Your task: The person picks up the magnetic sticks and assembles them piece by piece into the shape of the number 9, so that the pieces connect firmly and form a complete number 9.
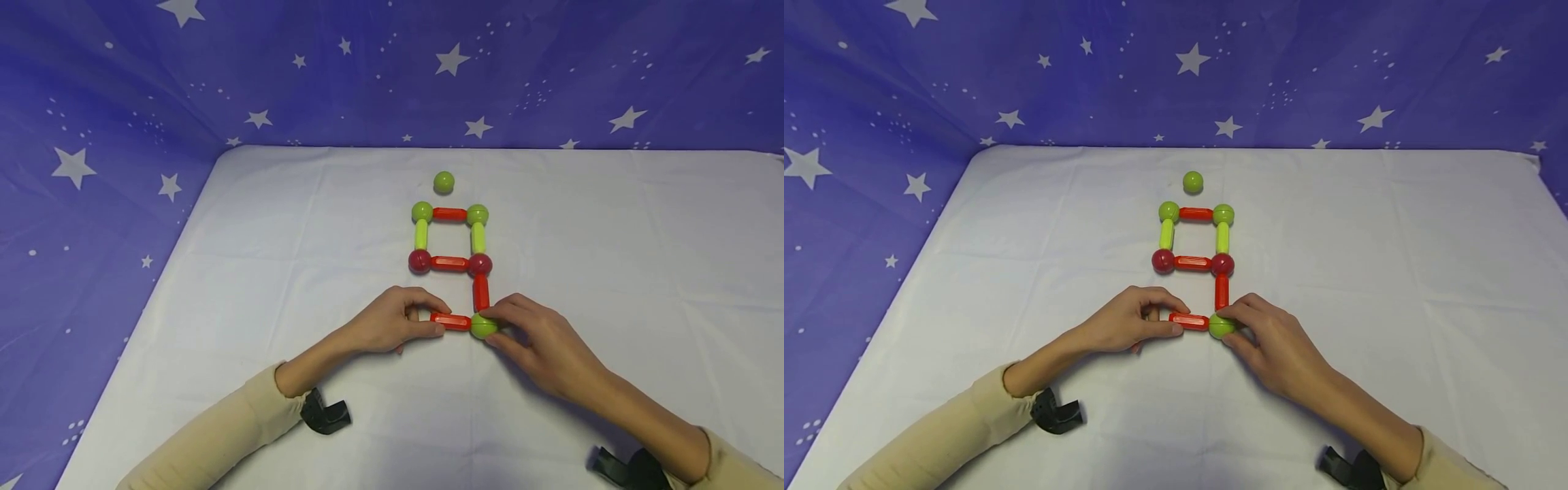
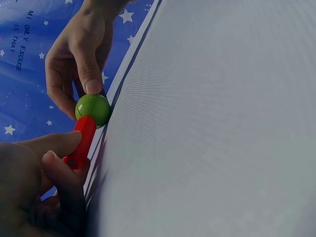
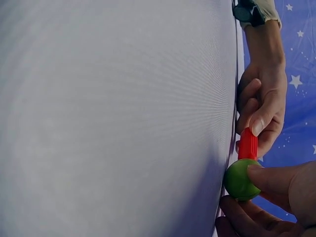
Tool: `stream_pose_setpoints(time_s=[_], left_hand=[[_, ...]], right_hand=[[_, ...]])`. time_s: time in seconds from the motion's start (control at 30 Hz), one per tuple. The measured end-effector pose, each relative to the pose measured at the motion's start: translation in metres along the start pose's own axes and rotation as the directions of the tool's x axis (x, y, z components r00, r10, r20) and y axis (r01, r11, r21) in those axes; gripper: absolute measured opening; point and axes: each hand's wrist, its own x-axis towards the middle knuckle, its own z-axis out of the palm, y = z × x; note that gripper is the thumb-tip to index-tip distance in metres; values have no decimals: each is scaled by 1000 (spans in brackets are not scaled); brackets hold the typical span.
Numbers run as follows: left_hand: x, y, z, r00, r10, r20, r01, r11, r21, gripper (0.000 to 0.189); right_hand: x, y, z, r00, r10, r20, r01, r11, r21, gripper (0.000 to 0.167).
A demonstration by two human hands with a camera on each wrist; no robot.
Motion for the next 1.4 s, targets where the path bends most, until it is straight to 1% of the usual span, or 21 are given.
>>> stream_pose_setpoints(time_s=[0.13, 0.37, 0.73, 0.93, 1.07, 1.23, 1.3, 1.4], left_hand=[[0, -1, 1, 1000, -1, -1, 1, 1000, -11, 26], [0, -3, 2, 1000, 12, -7, -12, 1000, 5, 26], [1, -4, 2, 1000, 22, -15, -22, 1000, 6, 27], [1, -3, 2, 1000, 17, -11, -17, 1000, 0, 27], [1, -3, 1, 1000, 5, -4, -5, 1000, -24, 27], [1, -1, -3, 1000, -19, -6, 19, 998, -66, 26], [2, 1, -6, 1000, -16, -19, 15, 997, -72, 26], [3, 6, -14, 999, 7, -47, -11, 997, -83, 26]], right_hand=[[0, 0, 0, 1000, -5, -1, 5, 1000, -2, 37], [0, 0, 1, 1000, 2, 0, -2, 1000, 5, 36], [0, 2, 1, 1000, -4, -10, 5, 1000, 10, 36], [0, 1, 1, 1000, -2, -7, 2, 1000, 11, 37], [0, 1, 0, 1000, 0, 0, 0, 1000, 6, 36], [0, 1, 0, 1000, -9, 1, 9, 1000, 0, 35], [0, 1, 0, 1000, -10, 2, 10, 1000, -1, 36], [0, 1, 0, 1000, -12, 0, 12, 1000, 1, 36]])
